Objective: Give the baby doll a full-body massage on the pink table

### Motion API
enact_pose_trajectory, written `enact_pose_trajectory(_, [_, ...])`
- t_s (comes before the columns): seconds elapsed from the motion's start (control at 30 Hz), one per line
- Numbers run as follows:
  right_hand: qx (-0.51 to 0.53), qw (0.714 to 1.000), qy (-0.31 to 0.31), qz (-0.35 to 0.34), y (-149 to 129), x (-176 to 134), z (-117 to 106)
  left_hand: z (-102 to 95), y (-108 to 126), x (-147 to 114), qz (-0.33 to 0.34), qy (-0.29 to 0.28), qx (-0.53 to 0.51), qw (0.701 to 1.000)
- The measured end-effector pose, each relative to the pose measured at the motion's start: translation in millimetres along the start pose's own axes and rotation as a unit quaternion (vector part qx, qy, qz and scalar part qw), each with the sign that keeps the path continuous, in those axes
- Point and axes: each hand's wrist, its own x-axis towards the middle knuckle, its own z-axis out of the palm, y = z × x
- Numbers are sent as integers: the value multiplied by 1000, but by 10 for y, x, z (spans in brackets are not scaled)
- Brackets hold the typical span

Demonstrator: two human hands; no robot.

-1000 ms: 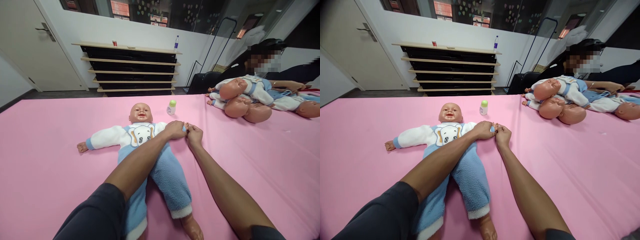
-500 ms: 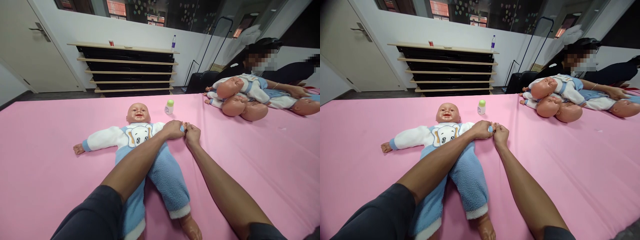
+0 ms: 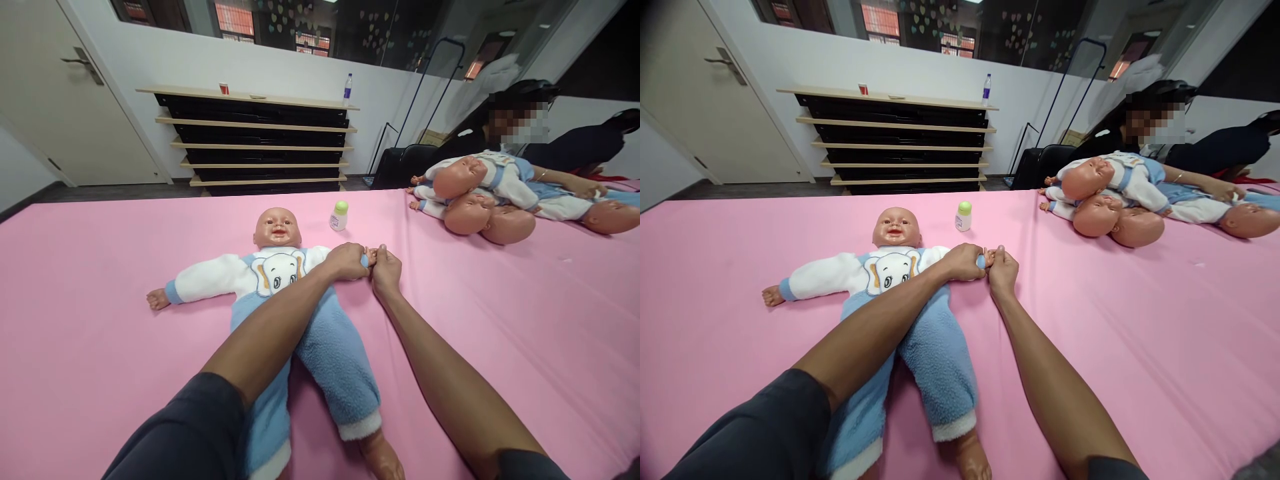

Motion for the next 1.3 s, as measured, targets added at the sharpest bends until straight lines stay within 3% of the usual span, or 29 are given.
enact_pose_trajectory(0.13, [6, 999, -31, 3, -11, 3, -10, -32, 40, -13, -12, -13, 16, 1000])
enact_pose_trajectory(0.27, [6, 999, -20, 30, 13, 30, -21, -71, 75, -32, -9, -48, 5, 999])
enact_pose_trajectory(0.47, [17, 998, -47, 24, -22, 23, -35, -61, 51, -18, -10, -33, 4, 999])
enact_pose_trajectory(0.73, [-1, 998, -47, 42, 29, 71, -58, -53, 32, -27, 0, -64, -8, 998])
enact_pose_trajectory(1.0, [58, 991, -97, 69, -5, 79, -72, -54, 41, -36, -6, -48, -9, 999])
enact_pose_trajectory(1.2, [67, 993, -52, 76, -9, 77, -56, -41, 34, -37, 20, -53, -20, 998])
enact_pose_trajectory(1.3, [94, 991, -65, 73, -60, 50, -36, -33, 30, -24, 10, -29, -14, 999])
